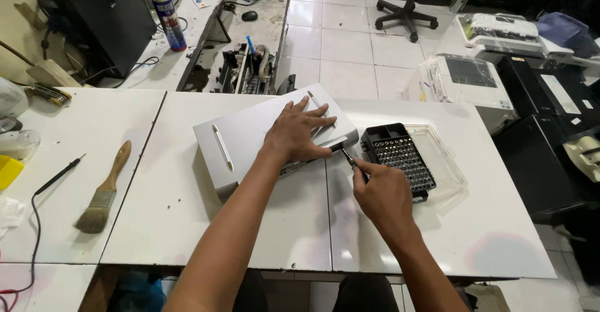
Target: The person unscrews several screws from an electronic device using a screwdriver, placing the screws in a parts tray.
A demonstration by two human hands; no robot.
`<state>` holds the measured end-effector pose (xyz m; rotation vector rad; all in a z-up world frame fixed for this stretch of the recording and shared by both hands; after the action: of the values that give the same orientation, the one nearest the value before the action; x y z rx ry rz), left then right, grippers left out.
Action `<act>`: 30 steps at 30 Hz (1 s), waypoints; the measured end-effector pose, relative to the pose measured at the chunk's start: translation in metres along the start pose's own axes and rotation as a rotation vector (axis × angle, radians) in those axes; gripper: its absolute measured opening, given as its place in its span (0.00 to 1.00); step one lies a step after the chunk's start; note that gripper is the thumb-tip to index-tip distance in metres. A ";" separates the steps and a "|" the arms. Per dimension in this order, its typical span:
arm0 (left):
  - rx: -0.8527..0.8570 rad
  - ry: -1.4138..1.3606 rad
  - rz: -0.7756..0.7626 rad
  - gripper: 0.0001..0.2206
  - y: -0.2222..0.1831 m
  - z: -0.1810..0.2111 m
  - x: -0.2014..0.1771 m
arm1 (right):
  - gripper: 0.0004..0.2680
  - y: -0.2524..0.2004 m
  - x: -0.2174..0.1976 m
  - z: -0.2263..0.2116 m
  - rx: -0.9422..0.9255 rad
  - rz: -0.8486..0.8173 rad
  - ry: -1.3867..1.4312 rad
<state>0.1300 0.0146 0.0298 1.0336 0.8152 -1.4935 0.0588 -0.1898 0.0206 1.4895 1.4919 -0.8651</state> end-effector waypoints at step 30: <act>0.003 -0.053 -0.004 0.42 0.002 0.002 0.000 | 0.14 0.004 0.015 0.009 0.390 -0.261 0.802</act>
<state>0.1316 0.0126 0.0305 0.9910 0.7783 -1.5200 0.0644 -0.1919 0.0039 2.1141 2.2252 -0.7693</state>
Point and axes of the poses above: each hand's wrist, its own y-axis towards the middle knuckle, its own x-axis out of the palm, z = x × y, the point moved 8 cm from there along y, towards the middle knuckle, and after that the axes turned 6 degrees about -y, right-handed, at the moved point
